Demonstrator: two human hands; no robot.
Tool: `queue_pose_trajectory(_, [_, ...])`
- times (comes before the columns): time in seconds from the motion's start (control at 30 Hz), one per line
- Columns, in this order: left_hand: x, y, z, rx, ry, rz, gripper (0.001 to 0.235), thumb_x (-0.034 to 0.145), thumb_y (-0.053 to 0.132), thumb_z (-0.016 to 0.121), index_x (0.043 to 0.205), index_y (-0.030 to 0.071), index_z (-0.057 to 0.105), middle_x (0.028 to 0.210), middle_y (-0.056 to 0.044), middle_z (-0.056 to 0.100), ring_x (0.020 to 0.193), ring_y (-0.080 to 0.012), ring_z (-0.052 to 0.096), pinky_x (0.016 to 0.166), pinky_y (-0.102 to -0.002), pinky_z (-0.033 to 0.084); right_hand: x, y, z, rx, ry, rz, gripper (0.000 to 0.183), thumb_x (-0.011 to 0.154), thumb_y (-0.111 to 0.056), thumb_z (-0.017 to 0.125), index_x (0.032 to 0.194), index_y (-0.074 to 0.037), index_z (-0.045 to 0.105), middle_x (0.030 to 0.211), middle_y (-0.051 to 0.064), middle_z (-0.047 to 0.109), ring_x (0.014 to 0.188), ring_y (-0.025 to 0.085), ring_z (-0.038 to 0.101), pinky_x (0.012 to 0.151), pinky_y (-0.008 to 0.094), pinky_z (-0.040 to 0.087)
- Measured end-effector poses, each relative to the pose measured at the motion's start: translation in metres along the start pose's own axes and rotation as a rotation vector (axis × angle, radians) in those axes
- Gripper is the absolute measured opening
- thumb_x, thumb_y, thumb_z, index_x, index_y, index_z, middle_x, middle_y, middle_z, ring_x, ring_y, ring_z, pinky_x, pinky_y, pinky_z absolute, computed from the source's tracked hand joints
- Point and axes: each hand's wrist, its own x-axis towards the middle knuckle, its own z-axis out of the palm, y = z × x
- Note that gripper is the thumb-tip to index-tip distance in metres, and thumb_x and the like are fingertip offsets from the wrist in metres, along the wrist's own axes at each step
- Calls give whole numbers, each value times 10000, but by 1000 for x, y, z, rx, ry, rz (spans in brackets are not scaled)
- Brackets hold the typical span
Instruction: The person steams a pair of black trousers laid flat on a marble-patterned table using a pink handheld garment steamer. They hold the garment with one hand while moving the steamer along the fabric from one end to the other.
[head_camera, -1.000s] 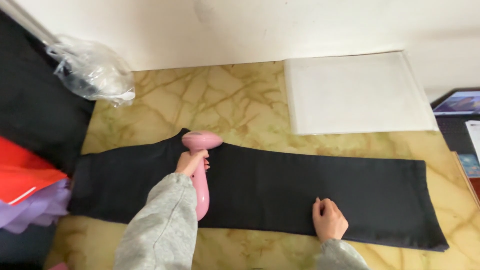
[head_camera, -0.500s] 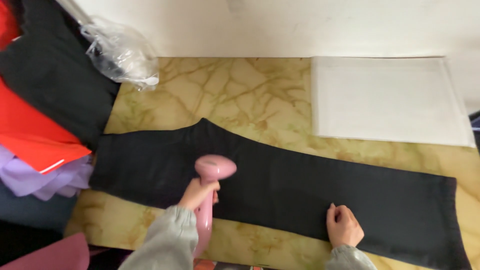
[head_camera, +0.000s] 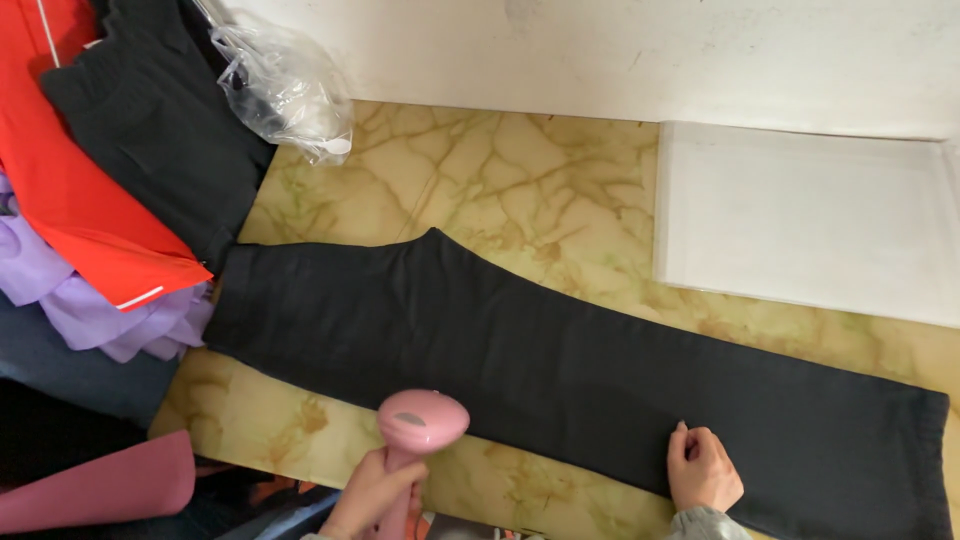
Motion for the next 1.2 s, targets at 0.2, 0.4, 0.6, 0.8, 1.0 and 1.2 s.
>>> queue_pose_trajectory(0.2, [39, 30, 19, 66, 74, 183, 243, 743, 212, 734, 584, 32, 773, 575, -101, 770, 593, -192, 752, 639, -338, 545, 3, -7, -7, 35, -7, 7, 466, 1095, -331, 711, 706, -206, 487, 681, -11, 519, 631, 287, 572, 573, 476, 411])
queue_pose_trajectory(0.4, [55, 138, 50, 104, 8, 276, 304, 778, 242, 639, 556, 55, 727, 550, -89, 716, 455, -180, 613, 377, -305, 377, 2, -3, 0, 8, -57, 54, 418, 1061, -403, 681, 725, -214, 519, 743, -2, 607, 694, 312, 652, 620, 489, 470])
queue_pose_trajectory(0.6, [86, 191, 85, 41, -6, 206, 223, 790, 275, 675, 830, 72, 759, 770, -51, 784, 702, -153, 791, 486, -283, 384, 2, -3, -1, 33, -31, 18, 417, 1035, -390, 678, 708, -204, 498, 735, 8, 596, 676, 305, 644, 606, 493, 465])
queue_pose_trajectory(0.8, [94, 192, 92, -22, -15, 188, 221, 804, 266, 673, 840, 59, 741, 770, -68, 766, 735, -169, 792, 483, -290, 323, 4, -9, -15, 80, -128, 41, 439, 1038, -381, 647, 697, -186, 451, 689, -28, 541, 616, 256, 568, 574, 455, 424])
queue_pose_trajectory(1.0, [96, 154, 90, -36, -28, 211, 224, 787, 226, 684, 710, 24, 741, 609, -119, 721, 588, -194, 733, 456, -301, 395, 4, -8, -15, 64, -67, 7, 450, 1048, -379, 660, 682, -202, 467, 690, -15, 545, 627, 265, 592, 578, 462, 431])
queue_pose_trajectory(1.2, [53, 78, 73, 35, -52, 136, 258, 778, 184, 683, 598, 12, 750, 556, -135, 724, 517, -207, 689, 608, -314, 537, 4, -11, -21, 59, -80, 2, 479, 1071, -368, 670, 676, -204, 455, 669, -19, 509, 613, 252, 569, 577, 448, 422])
